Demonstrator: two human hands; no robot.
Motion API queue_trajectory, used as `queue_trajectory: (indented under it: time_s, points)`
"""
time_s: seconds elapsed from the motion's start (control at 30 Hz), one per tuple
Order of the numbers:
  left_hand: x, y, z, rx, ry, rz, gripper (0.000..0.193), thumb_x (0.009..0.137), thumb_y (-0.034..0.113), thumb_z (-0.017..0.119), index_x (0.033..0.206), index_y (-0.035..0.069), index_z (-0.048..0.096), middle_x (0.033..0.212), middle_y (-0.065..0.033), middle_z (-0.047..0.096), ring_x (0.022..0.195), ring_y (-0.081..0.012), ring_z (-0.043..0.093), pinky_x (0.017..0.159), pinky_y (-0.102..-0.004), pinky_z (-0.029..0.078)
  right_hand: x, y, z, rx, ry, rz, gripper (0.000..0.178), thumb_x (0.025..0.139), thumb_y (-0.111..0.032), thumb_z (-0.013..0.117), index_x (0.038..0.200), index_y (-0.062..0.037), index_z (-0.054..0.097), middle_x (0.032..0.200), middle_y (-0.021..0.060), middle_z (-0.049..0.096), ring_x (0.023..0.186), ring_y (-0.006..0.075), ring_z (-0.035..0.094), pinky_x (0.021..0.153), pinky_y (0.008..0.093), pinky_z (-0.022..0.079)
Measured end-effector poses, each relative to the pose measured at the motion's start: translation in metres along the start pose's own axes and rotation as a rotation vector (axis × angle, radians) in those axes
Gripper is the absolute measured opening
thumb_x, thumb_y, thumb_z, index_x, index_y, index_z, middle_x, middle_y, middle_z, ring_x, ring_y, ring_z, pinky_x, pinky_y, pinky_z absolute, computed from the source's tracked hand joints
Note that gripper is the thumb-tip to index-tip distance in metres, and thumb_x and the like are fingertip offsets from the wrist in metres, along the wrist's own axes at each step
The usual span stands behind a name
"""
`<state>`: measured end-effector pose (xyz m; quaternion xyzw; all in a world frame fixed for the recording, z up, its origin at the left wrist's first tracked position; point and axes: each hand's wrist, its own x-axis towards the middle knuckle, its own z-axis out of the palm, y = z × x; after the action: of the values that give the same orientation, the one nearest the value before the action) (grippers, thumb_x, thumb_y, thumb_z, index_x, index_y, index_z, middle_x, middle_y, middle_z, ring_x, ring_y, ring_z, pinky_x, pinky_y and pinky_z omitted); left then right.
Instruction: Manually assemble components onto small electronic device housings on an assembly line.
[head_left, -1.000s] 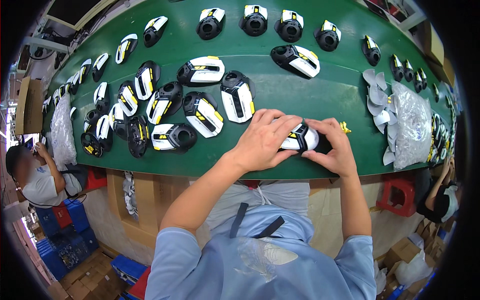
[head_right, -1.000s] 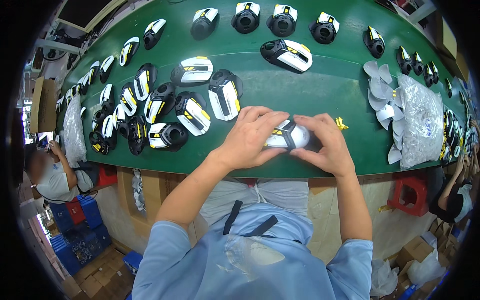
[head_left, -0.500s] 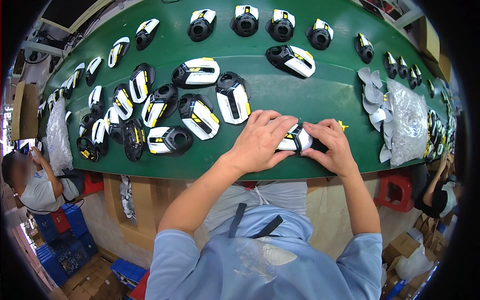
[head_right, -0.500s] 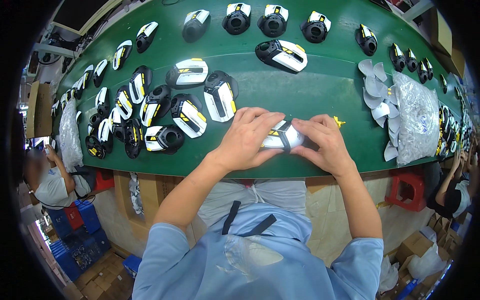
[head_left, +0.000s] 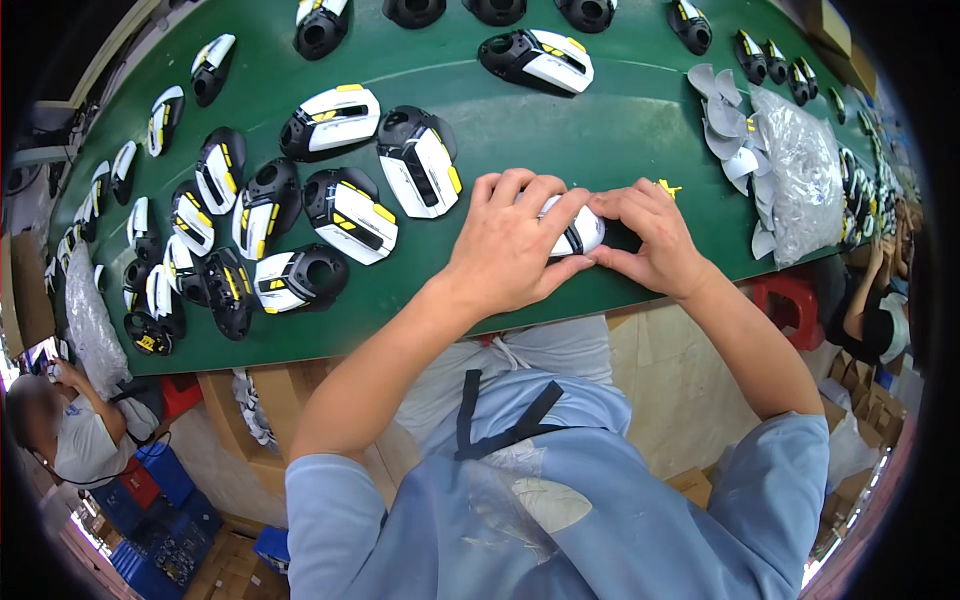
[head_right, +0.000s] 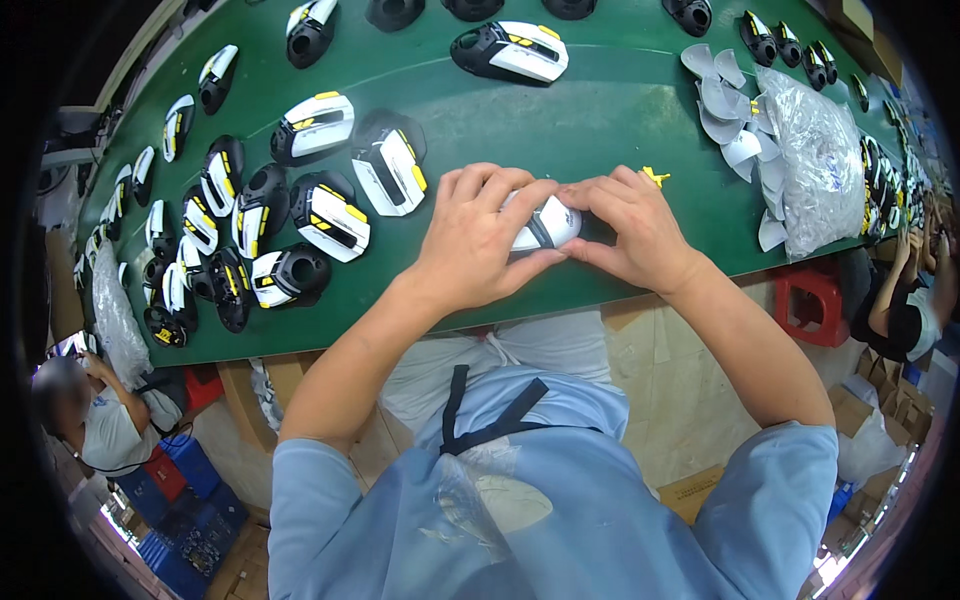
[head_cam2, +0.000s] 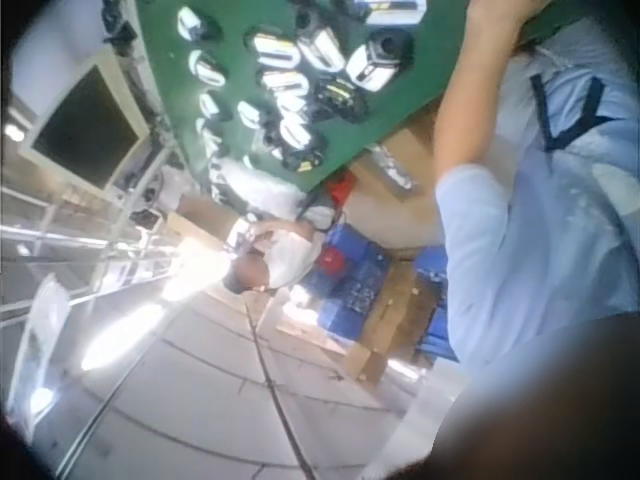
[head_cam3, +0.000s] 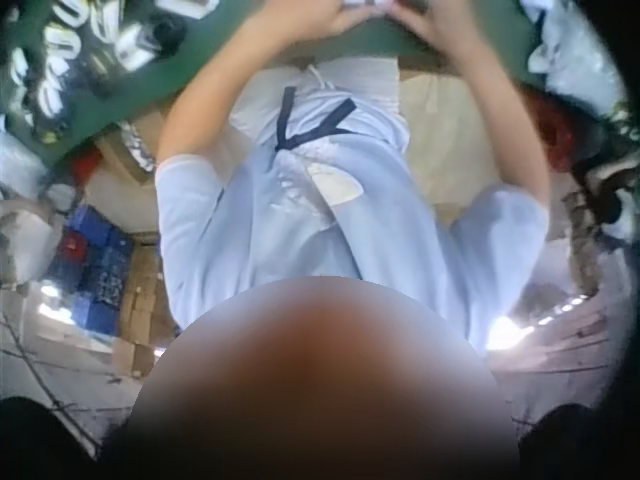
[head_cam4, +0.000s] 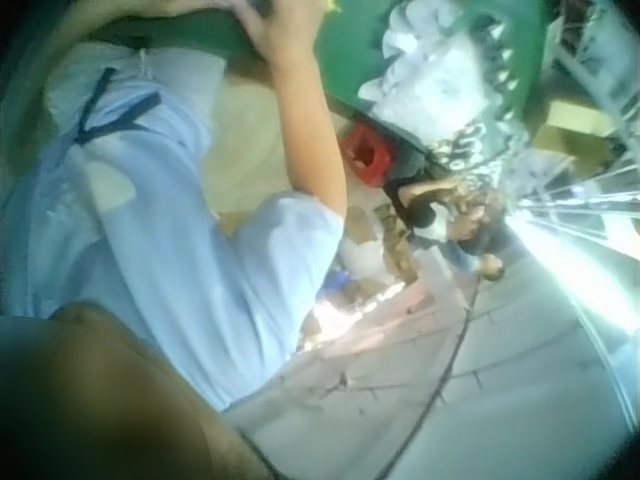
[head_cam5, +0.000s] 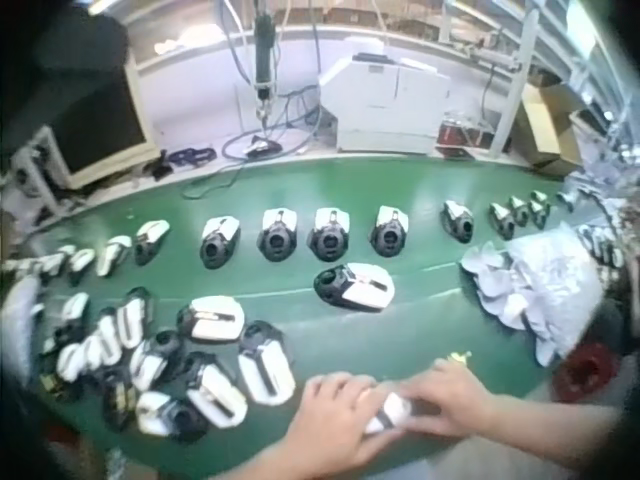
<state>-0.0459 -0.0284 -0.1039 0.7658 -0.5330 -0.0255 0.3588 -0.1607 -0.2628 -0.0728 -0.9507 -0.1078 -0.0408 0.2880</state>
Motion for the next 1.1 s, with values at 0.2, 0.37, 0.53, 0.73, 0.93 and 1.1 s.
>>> queue_trajectory:
  time_s: [0.2, 0.37, 0.53, 0.73, 0.93, 1.1]
  points:
    - [-0.003, -0.001, 0.006, 0.012, 0.048, -0.025, 0.060, 0.081, 0.046, 0.091, 0.129, 0.015, 0.074, 0.124, -0.0055, 0.069, 0.117, -0.0318, 0.060, 0.101, -0.0489, 0.043, 0.004, 0.000, -0.010, 0.127, -0.074, 0.066, 0.046, 0.084, -0.020, 0.092, 0.125, -0.0047, 0.075, 0.110, 0.0087, 0.078, 0.094, 0.0285, 0.071, 0.078, 0.0381, 0.055]
    - [0.001, -0.001, 0.006, 0.001, 0.082, -0.016, 0.058, 0.079, 0.043, 0.092, 0.126, 0.014, 0.073, 0.126, -0.0056, 0.069, 0.117, -0.0322, 0.060, 0.100, -0.0498, 0.043, 0.021, -0.031, -0.006, 1.743, 0.562, 0.028, 0.034, 0.109, -0.028, 0.069, 0.086, -0.0030, 0.065, 0.072, 0.0076, 0.061, 0.058, 0.0231, 0.054, 0.055, 0.0375, 0.043]
    - [0.009, -0.011, 0.004, 0.019, 0.066, -0.007, 0.062, 0.075, 0.041, 0.093, 0.125, 0.012, 0.071, 0.123, -0.0061, 0.067, 0.118, -0.0317, 0.059, 0.102, -0.0500, 0.044, 0.047, -0.055, 0.051, 0.897, 0.605, 0.116, 0.038, 0.118, -0.026, 0.054, 0.084, -0.0127, 0.044, 0.069, -0.0023, 0.037, 0.057, 0.0104, 0.037, 0.052, 0.0280, 0.030]
    - [-0.001, -0.002, -0.001, 0.033, 0.073, -0.015, 0.063, 0.082, 0.046, 0.090, 0.134, 0.015, 0.074, 0.126, -0.0097, 0.068, 0.116, -0.0342, 0.060, 0.101, -0.0506, 0.044, 0.019, -0.047, 0.021, 1.519, 0.740, 0.167, 0.040, 0.120, -0.031, 0.051, 0.087, -0.0119, 0.040, 0.074, -0.0016, 0.031, 0.058, 0.0096, 0.027, 0.053, 0.0293, 0.027]
    - [0.045, -0.024, -0.079, 0.031, 0.232, -0.192, 0.053, 0.094, 0.037, 0.084, 0.137, 0.010, 0.072, 0.121, -0.0195, 0.068, 0.114, -0.0421, 0.064, 0.101, -0.0509, 0.053, -0.028, -0.022, 0.062, 1.352, 0.827, 0.400, 0.045, 0.122, -0.034, 0.047, 0.085, -0.0106, 0.037, 0.074, -0.0018, 0.030, 0.060, 0.0099, 0.025, 0.055, 0.0313, 0.024]
    - [0.105, -0.140, -0.150, 0.496, 0.197, -0.670, 0.054, 0.107, 0.046, 0.065, 0.138, 0.003, 0.067, 0.131, -0.0344, 0.066, 0.121, -0.0514, 0.065, 0.101, -0.0570, 0.056, -0.037, -0.007, 0.081, 1.182, 0.713, 0.274, 0.045, 0.122, -0.028, 0.049, 0.083, -0.0074, 0.042, 0.077, 0.0007, 0.036, 0.063, 0.0111, 0.029, 0.056, 0.0310, 0.026]
